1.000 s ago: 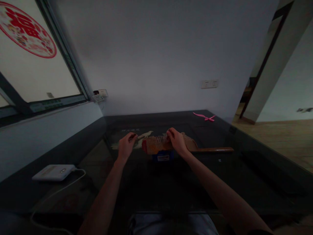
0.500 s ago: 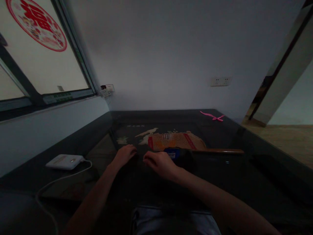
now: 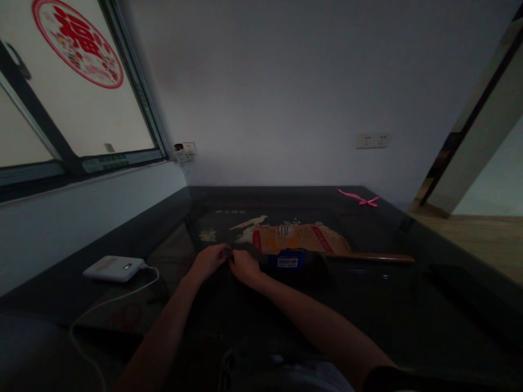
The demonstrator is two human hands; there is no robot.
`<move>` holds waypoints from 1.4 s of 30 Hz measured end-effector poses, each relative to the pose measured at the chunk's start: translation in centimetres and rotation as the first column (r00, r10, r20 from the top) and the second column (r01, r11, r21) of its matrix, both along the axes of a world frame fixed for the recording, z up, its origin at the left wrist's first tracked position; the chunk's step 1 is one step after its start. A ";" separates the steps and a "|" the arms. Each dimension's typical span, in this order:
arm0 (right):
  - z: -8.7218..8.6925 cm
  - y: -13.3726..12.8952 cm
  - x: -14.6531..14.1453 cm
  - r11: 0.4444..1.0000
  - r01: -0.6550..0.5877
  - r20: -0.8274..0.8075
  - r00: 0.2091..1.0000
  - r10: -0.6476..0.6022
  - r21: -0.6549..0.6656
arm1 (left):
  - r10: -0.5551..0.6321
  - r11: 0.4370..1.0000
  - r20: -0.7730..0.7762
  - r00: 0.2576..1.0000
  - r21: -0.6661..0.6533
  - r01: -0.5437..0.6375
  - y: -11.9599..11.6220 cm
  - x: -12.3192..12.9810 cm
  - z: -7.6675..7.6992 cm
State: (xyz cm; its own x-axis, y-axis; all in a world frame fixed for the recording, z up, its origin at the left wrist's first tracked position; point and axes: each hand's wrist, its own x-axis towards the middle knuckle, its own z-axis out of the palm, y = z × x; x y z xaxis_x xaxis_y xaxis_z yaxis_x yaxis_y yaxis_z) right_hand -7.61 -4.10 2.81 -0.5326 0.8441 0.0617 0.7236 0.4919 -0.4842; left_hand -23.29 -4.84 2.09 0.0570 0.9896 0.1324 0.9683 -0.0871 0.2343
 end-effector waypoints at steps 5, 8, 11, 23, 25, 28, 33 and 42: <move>0.5 0.8 -1.1 0.998 0.053 -0.005 0.999 -0.053 -0.020 | 0.063 0.998 -0.027 0.998 -0.024 -0.064 -0.1 0.0 0.0; 0.5 1.3 -1.3 0.997 0.073 -0.016 0.997 -0.073 -0.024 | 0.084 0.996 -0.014 0.996 -0.031 -0.085 -0.2 0.0 0.1; 0.4 1.7 -1.1 0.995 0.094 -0.029 0.995 -0.094 -0.011 | 0.090 0.995 -0.002 0.996 -0.032 -0.090 -0.3 0.0 0.2; 0.0 1.2 -0.5 1.000 0.014 0.006 1.000 -0.014 0.001 | 0.086 0.996 0.024 0.996 -0.039 -0.085 -0.4 0.1 0.4; 0.1 0.9 -0.4 1.000 -0.019 0.030 0.999 0.019 0.008 | 0.093 0.995 0.026 0.995 -0.045 -0.092 -0.5 0.1 0.6; 0.3 0.7 -0.5 0.998 -0.057 0.068 0.996 0.055 0.027 | 0.099 0.995 0.023 0.995 -0.032 -0.098 -0.5 0.1 0.7; 0.6 0.7 -0.7 0.994 -0.084 0.088 0.993 0.078 0.069 | 0.092 0.995 0.021 0.996 -0.032 -0.091 -0.3 -0.1 0.6; 1.4 -1.6 2.3 0.981 -0.116 0.091 0.990 0.103 0.155 | 0.074 0.997 0.051 0.996 -0.009 -0.074 -0.1 -0.5 -0.1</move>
